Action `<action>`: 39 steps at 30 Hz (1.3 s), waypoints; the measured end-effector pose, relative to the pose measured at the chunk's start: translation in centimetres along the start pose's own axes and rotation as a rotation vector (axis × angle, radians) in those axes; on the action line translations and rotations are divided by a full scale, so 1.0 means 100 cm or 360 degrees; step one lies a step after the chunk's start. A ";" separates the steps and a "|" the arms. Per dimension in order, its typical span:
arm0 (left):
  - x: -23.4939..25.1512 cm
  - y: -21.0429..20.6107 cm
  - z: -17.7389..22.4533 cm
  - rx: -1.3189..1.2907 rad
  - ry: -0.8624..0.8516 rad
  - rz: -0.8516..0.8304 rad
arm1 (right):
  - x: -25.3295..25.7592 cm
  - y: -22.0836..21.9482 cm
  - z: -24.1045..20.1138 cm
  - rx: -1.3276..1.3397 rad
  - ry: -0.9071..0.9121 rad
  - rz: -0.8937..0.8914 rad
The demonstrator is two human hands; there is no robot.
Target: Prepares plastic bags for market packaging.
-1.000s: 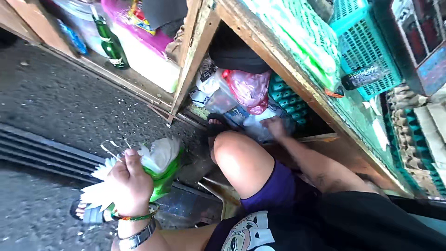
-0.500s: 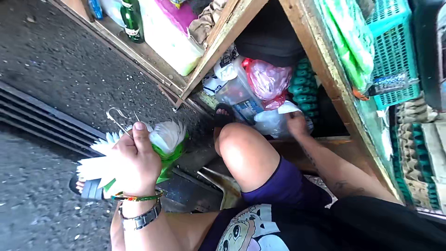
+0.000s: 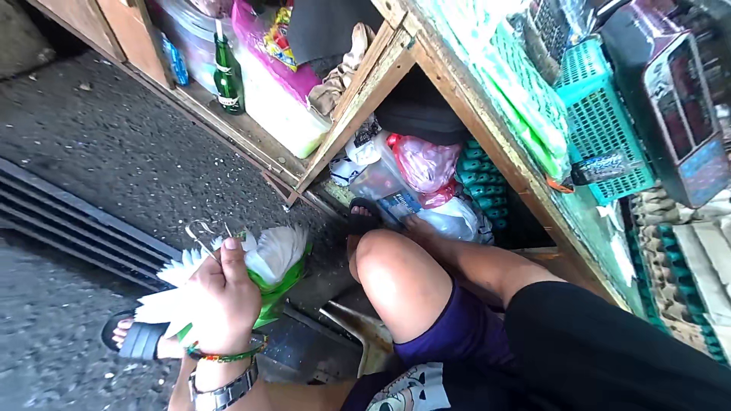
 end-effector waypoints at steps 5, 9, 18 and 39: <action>0.004 0.006 -0.002 0.0025 0.0021 -0.0020 | -0.019 -0.017 0.028 -0.0026 -0.0294 -0.0955; 0.005 0.007 -0.003 0.0080 0.0036 -0.0047 | -0.065 0.010 0.067 -0.0221 -0.0582 -0.1378; 0.005 0.015 -0.004 -0.0054 0.0040 -0.0008 | -0.040 0.156 0.028 -0.0325 -0.1308 -0.1931; 0.003 0.006 -0.005 0.0087 0.0036 -0.0020 | -0.031 0.052 0.116 0.0591 -0.1167 -0.0685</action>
Point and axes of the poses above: each hand's wrist, its own x-axis towards the middle knuckle, its own y-axis out of the back of the hand, z = x × y, the point moved 6 cm from there along x, towards the middle knuckle, and after that the axes turned 1 degree about x, right-handed, at the moved point
